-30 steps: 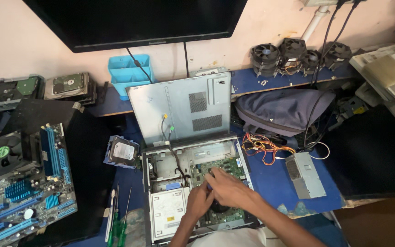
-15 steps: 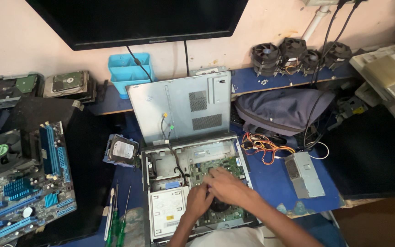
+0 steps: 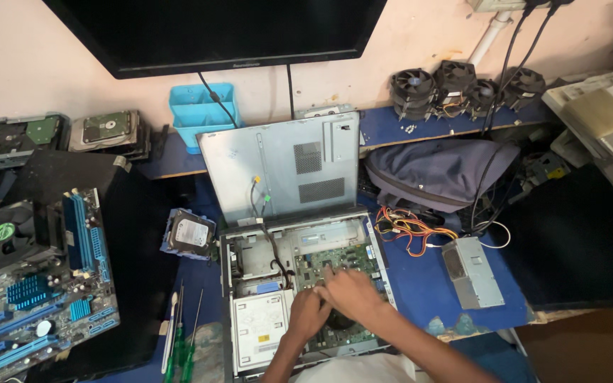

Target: The person works inside an open desktop computer case, using a screwdriver to tighten screws on the motherboard and around the CPU fan. The person repeatedly adjusts the motherboard and fan assembly while securing components with the screwdriver.

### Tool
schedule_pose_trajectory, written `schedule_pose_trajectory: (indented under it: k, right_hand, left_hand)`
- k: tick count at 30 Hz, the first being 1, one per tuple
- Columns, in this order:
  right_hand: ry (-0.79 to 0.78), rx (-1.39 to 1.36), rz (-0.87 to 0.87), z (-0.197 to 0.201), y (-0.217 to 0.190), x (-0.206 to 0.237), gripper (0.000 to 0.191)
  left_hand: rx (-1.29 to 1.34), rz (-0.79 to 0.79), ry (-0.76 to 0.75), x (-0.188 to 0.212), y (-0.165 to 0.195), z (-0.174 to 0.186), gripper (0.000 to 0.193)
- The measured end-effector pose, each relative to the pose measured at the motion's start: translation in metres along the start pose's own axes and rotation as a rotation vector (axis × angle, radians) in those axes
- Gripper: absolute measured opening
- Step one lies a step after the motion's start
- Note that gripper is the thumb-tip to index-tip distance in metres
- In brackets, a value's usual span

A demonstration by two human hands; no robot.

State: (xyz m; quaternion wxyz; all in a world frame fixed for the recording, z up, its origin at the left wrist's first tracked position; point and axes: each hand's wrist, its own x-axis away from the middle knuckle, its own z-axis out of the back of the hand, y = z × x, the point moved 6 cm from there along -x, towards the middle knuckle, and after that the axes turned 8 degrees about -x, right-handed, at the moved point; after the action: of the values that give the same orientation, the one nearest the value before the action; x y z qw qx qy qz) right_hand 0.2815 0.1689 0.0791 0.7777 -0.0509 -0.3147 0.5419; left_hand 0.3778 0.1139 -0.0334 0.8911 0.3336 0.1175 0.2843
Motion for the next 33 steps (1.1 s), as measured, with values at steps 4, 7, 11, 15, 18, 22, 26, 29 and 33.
schedule_pose_trajectory:
  k: [4, 7, 11, 15, 18, 22, 26, 29, 33]
  right_hand:
    - [0.267, -0.060, 0.331, 0.009, -0.006, 0.002, 0.039]
    - [0.185, -0.127, 0.479, 0.008, 0.001, 0.004, 0.036]
    - [0.235, -0.236, 0.592, 0.016, -0.001, 0.012, 0.046]
    - [0.242, -0.189, 0.315, 0.011, -0.002, 0.009, 0.039]
    - [0.132, -0.118, 0.037, 0.003, 0.004, 0.003, 0.041]
    - [0.112, -0.188, 0.045, 0.002, 0.006, 0.002, 0.031]
    - [0.196, -0.213, 0.565, 0.012, -0.007, 0.011, 0.029]
    - [0.136, -0.213, 0.544, 0.009, -0.004, 0.009, 0.032]
    - [0.219, -0.199, 0.438, 0.011, -0.006, 0.009, 0.039]
  left_hand:
    - [0.054, 0.027, 0.010, -0.001, 0.002, 0.003, 0.026]
    - [0.081, 0.031, -0.003, -0.004, 0.006, 0.006, 0.030]
    - [0.057, 0.038, -0.025, -0.006, 0.005, 0.007, 0.032]
    - [0.034, -0.023, 0.043, -0.001, 0.003, 0.006, 0.031]
    - [0.023, -0.025, 0.023, -0.001, 0.001, 0.001, 0.025]
    - [0.104, -0.027, 0.061, 0.000, 0.000, 0.003, 0.032]
    - [0.062, 0.076, 0.014, 0.001, -0.007, -0.002, 0.028]
    - [0.071, 0.086, 0.000, 0.000, -0.009, -0.005, 0.030]
    - [0.082, 0.067, 0.033, 0.000, -0.008, -0.001, 0.029]
